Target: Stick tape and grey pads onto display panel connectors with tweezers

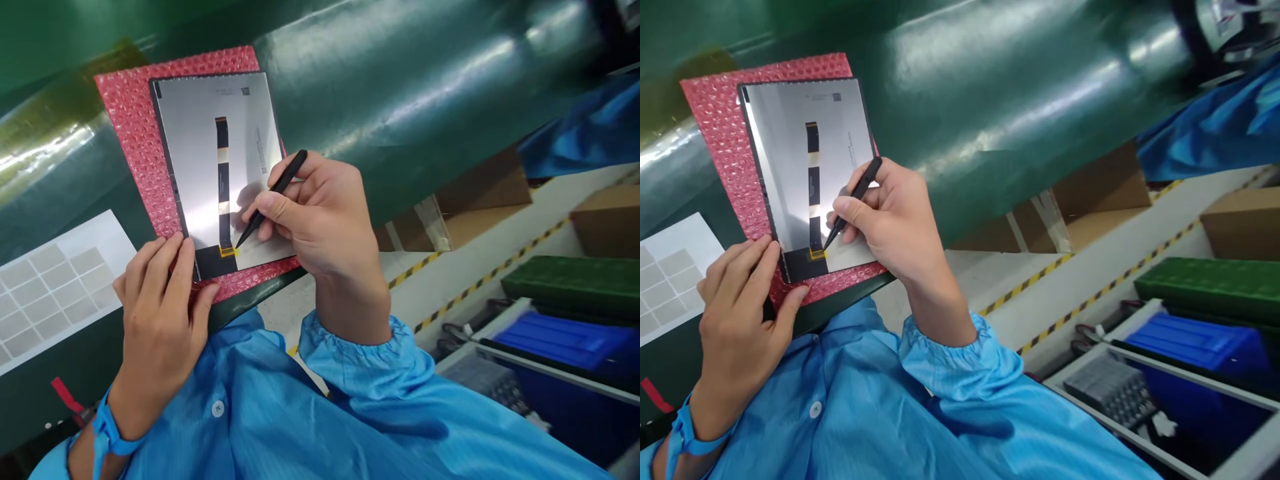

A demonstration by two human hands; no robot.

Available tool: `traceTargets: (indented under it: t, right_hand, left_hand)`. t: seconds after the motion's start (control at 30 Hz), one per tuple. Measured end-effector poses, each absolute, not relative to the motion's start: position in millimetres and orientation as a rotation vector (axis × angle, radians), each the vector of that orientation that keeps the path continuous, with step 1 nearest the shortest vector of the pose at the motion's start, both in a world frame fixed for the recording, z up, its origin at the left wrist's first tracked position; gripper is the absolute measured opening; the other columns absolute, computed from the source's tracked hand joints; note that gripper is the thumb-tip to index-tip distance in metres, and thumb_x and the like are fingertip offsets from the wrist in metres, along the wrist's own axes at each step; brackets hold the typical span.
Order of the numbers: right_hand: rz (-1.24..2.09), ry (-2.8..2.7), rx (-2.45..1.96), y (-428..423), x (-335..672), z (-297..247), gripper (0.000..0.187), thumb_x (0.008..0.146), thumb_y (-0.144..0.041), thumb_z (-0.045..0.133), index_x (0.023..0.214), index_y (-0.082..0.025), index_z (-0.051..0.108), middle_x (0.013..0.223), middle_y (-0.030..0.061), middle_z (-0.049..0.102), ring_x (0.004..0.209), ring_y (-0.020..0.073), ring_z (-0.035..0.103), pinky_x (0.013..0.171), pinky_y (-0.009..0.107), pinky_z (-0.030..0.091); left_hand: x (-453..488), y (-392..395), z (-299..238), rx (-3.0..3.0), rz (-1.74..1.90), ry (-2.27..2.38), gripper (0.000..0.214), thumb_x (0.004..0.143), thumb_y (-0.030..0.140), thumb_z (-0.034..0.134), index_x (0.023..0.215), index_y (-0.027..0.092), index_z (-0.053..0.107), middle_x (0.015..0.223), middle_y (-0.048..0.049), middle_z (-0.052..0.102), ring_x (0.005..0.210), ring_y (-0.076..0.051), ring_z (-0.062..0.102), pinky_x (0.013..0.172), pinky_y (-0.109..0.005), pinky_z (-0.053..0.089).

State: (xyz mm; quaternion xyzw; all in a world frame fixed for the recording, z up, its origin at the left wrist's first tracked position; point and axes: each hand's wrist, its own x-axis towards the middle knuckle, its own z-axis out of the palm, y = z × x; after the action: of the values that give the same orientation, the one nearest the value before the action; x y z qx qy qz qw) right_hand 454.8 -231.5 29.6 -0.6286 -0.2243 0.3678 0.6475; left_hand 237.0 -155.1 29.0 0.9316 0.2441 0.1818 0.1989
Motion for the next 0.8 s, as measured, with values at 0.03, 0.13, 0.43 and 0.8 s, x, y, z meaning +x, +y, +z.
traceTargets:
  t: [0.03,0.13,0.43,0.8]
  right_hand:
    - [0.846,-0.525,-1.429,-231.4,456.2,30.0,0.041,0.084,-0.041,0.099,0.086,-0.023,0.062,0.076,-0.0013,0.075,0.053,0.012,0.065,0.049,0.021,0.053]
    - [0.873,-0.556,-1.42,-230.1,459.8,30.7,0.041,0.083,-0.039,0.1,0.086,-0.022,0.062,0.076,-0.0003,0.075,0.054,0.0126,0.065,0.048,0.021,0.052]
    - [0.84,-0.541,-1.481,-225.8,460.2,33.3,0.038,0.084,-0.027,0.099,0.083,-0.024,0.061,0.074,0.0012,0.075,0.052,0.0164,0.065,0.045,0.026,0.054]
    - [0.824,-0.561,-1.503,-227.8,460.8,31.6,0.034,0.09,-0.022,0.093,0.085,-0.024,0.059,0.076,0.0008,0.076,0.054,0.015,0.067,0.048,0.024,0.055]
  left_hand:
    - [237.1,-155.3,29.6,2.599,0.503,0.682,0.057,0.103,0.022,0.07,0.157,0.021,0.054,0.152,-0.0172,0.065,0.143,-0.038,0.058,0.121,-0.057,0.046]
    - [237.6,-155.9,30.9,2.599,0.488,0.675,0.058,0.102,0.021,0.072,0.157,0.021,0.055,0.153,-0.0171,0.064,0.145,-0.038,0.057,0.123,-0.058,0.045]
    - [238.1,-156.8,32.4,2.637,0.499,0.64,0.051,0.098,0.018,0.074,0.148,0.016,0.063,0.149,-0.0219,0.065,0.142,-0.044,0.058,0.116,-0.065,0.048]
    - [238.1,-157.3,36.0,2.65,0.477,0.634,0.049,0.096,0.014,0.076,0.144,0.012,0.066,0.146,-0.025,0.066,0.14,-0.045,0.059,0.114,-0.066,0.049]
